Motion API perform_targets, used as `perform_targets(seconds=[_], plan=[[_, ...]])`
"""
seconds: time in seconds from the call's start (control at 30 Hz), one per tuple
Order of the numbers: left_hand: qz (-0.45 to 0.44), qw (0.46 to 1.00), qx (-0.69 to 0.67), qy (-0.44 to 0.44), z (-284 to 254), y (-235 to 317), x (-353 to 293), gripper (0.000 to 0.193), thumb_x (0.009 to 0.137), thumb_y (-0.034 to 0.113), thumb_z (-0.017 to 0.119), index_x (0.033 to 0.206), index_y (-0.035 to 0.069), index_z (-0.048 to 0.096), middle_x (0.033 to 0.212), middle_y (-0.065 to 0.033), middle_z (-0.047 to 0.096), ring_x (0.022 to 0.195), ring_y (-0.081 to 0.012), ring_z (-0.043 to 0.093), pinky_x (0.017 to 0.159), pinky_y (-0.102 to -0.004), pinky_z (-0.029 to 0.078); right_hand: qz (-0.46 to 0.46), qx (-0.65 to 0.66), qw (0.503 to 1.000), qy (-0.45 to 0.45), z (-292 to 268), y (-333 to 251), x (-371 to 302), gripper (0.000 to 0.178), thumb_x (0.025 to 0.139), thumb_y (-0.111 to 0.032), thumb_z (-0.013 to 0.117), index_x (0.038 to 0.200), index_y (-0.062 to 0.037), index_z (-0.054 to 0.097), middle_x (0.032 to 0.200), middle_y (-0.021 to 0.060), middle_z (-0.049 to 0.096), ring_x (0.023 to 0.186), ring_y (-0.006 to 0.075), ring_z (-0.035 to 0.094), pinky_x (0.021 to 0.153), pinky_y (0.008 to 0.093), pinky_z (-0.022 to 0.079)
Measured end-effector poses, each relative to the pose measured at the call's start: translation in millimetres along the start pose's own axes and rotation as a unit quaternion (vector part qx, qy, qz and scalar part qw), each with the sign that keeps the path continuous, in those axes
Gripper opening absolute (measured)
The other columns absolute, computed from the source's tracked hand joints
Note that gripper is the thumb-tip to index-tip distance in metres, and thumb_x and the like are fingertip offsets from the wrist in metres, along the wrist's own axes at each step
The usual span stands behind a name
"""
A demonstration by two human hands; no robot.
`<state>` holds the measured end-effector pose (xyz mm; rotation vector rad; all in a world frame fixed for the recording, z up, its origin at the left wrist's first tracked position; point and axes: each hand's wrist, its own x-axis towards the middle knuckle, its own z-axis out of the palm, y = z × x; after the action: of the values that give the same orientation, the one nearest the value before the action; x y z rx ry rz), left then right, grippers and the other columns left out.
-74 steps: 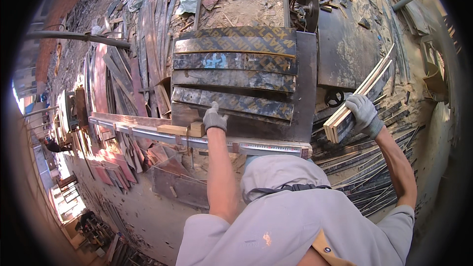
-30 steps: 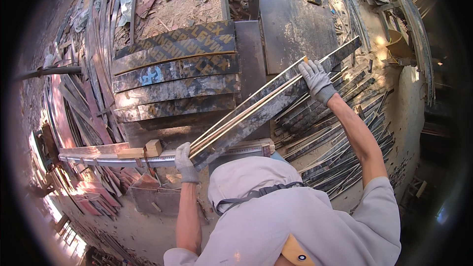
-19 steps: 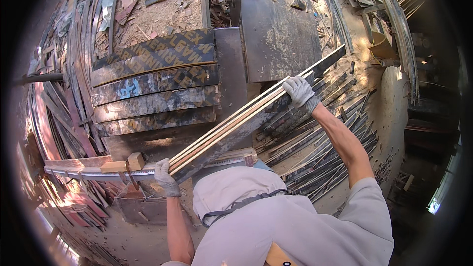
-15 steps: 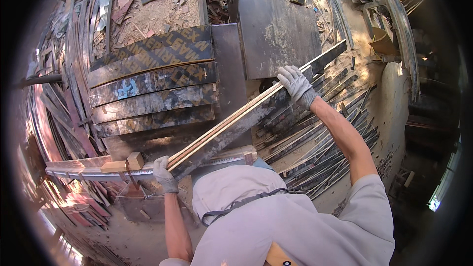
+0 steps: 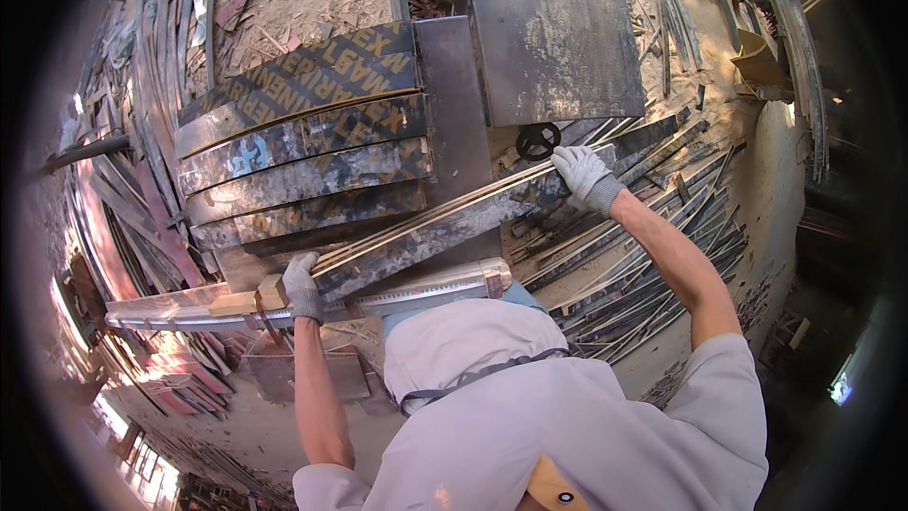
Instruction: The person selects thin wooden strips from a pile, positions them on a table saw, and cuts them into shorter pieces. The person repeatedly handles the strips, aligns them against the saw's fence, and collects the cut pieces.
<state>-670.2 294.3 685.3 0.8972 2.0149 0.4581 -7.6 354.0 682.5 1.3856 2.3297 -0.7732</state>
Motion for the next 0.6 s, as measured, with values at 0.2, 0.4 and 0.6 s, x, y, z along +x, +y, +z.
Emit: perform_targets(seconds=[0.2,0.4,0.6], plan=[[-0.023,0.999,-0.007,-0.030,3,10,27,0.028,0.093,0.022,0.069,0.100,-0.004,0.078,0.093,-0.0114,0.077,0.090,-0.0223,0.068,0.089,-0.0371,0.051,-0.011,-0.028,0.997,0.073,19,-1,-10,0.061,0.080,-0.016,0.073,0.137,-0.0014,0.057,0.119,0.0173,0.062,0.114,0.0361,0.061,0.103,0.0470,0.049],[-0.065,0.998,0.004,-0.025,22,6,14,0.032,0.095,0.022,0.070,0.112,-0.005,0.075,0.102,-0.0116,0.077,0.096,-0.0230,0.067,0.093,-0.0363,0.050,0.035,0.021,0.999,0.000,54,-20,-52,0.050,0.076,-0.013,0.072,0.125,-0.0051,0.064,0.113,0.0145,0.064,0.109,0.0344,0.063,0.097,0.0460,0.050],[0.066,0.945,0.319,0.021,25,60,-9,0.037,0.099,0.033,0.066,0.115,0.002,0.078,0.114,-0.0238,0.076,0.111,-0.0408,0.070,0.105,-0.0502,0.050,0.032,0.021,0.996,0.080,71,-19,-69,0.052,0.074,-0.009,0.072,0.125,-0.0043,0.060,0.113,0.0157,0.063,0.112,0.0368,0.061,0.099,0.0466,0.048]])
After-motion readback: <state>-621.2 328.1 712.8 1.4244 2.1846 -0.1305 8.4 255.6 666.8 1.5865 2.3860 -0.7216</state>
